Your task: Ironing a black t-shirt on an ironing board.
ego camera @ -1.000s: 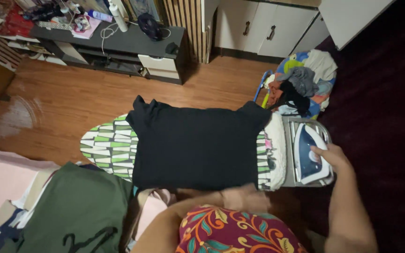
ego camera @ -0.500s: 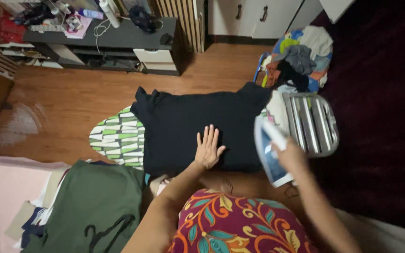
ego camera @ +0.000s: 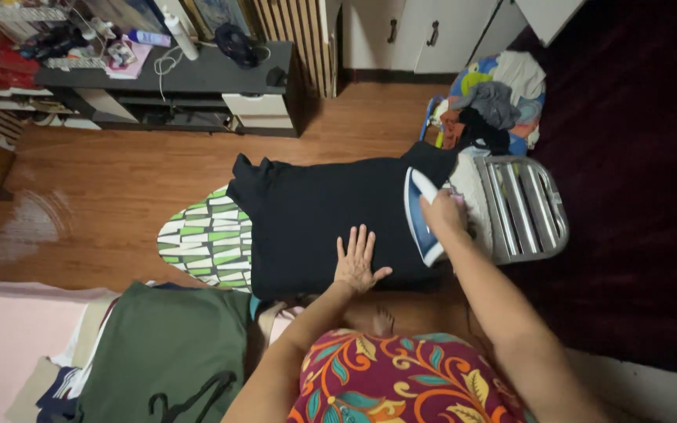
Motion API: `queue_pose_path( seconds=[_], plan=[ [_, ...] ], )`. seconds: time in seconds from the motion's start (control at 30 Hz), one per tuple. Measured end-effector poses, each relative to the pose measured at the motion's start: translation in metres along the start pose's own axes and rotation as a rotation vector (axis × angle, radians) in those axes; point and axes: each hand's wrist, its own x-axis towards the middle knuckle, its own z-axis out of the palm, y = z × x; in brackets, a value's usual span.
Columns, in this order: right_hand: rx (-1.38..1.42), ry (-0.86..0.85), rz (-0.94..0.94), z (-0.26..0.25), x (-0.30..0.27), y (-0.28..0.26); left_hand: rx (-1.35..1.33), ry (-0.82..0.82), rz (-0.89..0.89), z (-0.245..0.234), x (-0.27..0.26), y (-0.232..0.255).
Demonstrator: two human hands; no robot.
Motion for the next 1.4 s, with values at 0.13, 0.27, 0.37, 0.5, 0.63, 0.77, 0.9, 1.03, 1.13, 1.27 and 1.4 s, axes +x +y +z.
queue_pose_path(
  seconds=[0.13, 0.27, 0.37, 0.5, 0.63, 0.77, 0.9, 1.03, 1.13, 1.27, 1.4],
  plan=[
    [0.060, 0.006, 0.086, -0.001, 0.035, -0.017, 0.008, -0.006, -0.007, -0.001, -0.001, 0.001],
    [0.077, -0.020, 0.123, 0.011, 0.038, -0.004, 0.011, -0.043, -0.004, -0.003, -0.003, 0.001],
    [0.070, -0.029, 0.106, 0.006, 0.042, -0.007, -0.016, -0.050, -0.008, -0.006, -0.003, 0.002],
    [0.084, -0.044, 0.147, 0.002, 0.058, -0.017, -0.037, -0.057, -0.012, -0.011, -0.002, 0.000],
    [0.064, -0.097, 0.073, 0.031, 0.034, 0.009, -0.046, -0.093, -0.009, -0.017, -0.009, 0.001],
    [0.022, -0.217, -0.015, 0.037, -0.072, 0.020, -0.053, 0.010, 0.035, 0.018, -0.003, -0.013],
    [-0.035, -0.228, -0.118, 0.022, -0.078, 0.001, -0.074, 0.165, 0.019, 0.015, -0.012, -0.024],
    [-0.002, -0.126, -0.161, 0.034, 0.001, -0.029, -0.091, 0.173, -0.039, 0.011, -0.025, -0.028],
    [0.065, -0.060, -0.102, 0.038, 0.060, -0.055, -0.078, 0.167, -0.035, 0.008, -0.027, -0.031],
    [0.091, -0.007, -0.036, 0.045, 0.092, -0.069, -0.082, 0.148, 0.006, 0.010, -0.030, -0.042],
    [0.088, -0.075, -0.155, 0.054, 0.035, -0.044, -0.056, 0.175, -0.014, 0.012, -0.017, -0.073]
  ],
)
